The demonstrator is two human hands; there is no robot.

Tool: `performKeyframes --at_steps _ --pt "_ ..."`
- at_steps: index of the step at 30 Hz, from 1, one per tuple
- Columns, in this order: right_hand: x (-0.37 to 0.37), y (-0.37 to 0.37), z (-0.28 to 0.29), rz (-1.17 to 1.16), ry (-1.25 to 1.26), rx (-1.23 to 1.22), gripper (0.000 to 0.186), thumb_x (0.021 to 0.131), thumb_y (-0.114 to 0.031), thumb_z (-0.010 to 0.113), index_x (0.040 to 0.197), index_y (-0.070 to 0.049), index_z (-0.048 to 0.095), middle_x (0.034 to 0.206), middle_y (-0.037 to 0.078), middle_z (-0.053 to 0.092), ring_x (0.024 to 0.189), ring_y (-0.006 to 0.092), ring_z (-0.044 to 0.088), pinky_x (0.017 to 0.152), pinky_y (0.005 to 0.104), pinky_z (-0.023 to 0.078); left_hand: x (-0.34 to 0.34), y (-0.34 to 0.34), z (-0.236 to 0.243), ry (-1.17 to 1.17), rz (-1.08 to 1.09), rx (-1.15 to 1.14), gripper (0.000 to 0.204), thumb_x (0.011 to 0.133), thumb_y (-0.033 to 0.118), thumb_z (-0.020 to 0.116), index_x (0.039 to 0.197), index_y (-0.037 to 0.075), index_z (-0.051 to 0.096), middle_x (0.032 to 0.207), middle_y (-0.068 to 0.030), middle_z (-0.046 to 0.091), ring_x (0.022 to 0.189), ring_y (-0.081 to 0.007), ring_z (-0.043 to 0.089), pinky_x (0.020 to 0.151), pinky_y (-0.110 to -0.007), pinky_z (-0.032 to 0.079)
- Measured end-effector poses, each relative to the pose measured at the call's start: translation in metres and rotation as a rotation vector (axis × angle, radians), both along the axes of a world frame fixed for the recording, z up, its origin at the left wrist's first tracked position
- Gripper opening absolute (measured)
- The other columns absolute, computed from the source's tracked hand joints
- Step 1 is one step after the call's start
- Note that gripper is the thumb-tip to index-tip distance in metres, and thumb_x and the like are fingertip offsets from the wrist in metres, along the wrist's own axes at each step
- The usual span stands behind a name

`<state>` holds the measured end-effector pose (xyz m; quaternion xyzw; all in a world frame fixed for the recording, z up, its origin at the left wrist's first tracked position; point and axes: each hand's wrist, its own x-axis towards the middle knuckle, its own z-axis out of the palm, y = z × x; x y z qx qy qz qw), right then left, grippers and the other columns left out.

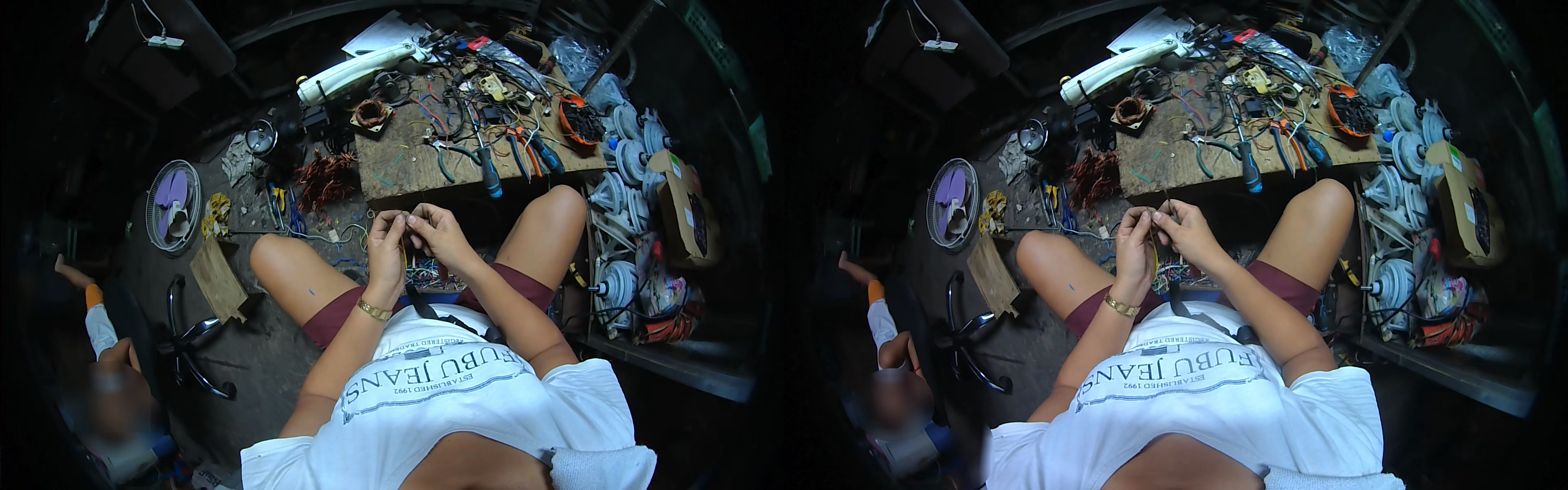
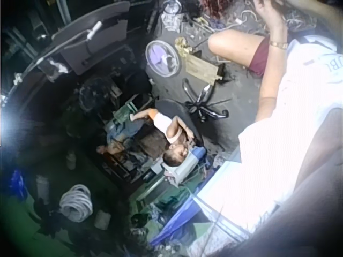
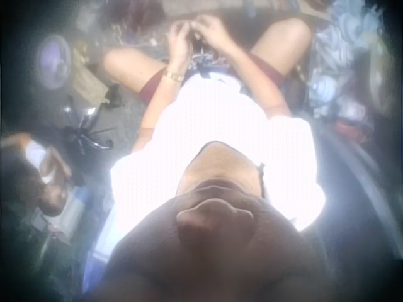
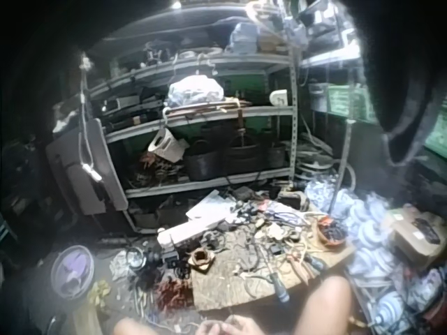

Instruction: The person sits on the floor and strips the insulation from several colored wires using a utility knife. They then twist the exposed ends and insert them into a small black connector, repeating the process for multiple wires.

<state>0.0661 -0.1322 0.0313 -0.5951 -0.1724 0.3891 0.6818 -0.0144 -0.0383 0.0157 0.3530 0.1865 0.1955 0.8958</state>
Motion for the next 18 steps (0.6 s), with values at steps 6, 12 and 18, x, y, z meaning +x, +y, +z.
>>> performKeyframes --at_steps 6,12,18 --pt "-0.022 -0.010 -0.014 0.013 0.027 0.091 0.017 0.093 -0.017 0.050 0.080 -0.007 0.050 0.059 -0.002 0.050 0.046 0.0028 0.039 0.042 0.0190 0.030 0.015 0.052 -0.002 0.077 0.279 -0.204 0.007 0.096 0.018 0.051 0.093 0.011 0.052 0.076 -0.0032 0.054 0.069 -0.0142 0.056 0.065 -0.030 0.049" --pt "-0.024 -0.025 -0.046 0.122 -0.255 0.002 0.019 0.094 -0.019 0.051 0.090 0.000 0.053 0.071 0.004 0.058 0.065 0.0118 0.055 0.061 0.0272 0.045 0.022 0.071 -0.015 -0.017 0.202 -0.356 0.009 0.097 0.019 0.050 0.094 0.011 0.050 0.068 -0.0002 0.042 0.053 -0.0095 0.036 0.046 -0.023 0.032" --pt "-0.007 0.011 -0.032 0.030 -0.522 -0.300 0.034 0.085 -0.033 0.064 0.092 -0.001 0.058 0.073 0.016 0.063 0.069 0.0211 0.062 0.066 0.0347 0.048 0.037 0.046 -0.015 0.044 0.260 -0.158 0.010 0.095 0.017 0.052 0.090 0.011 0.047 0.065 0.0008 0.040 0.053 -0.0077 0.035 0.049 -0.022 0.034"
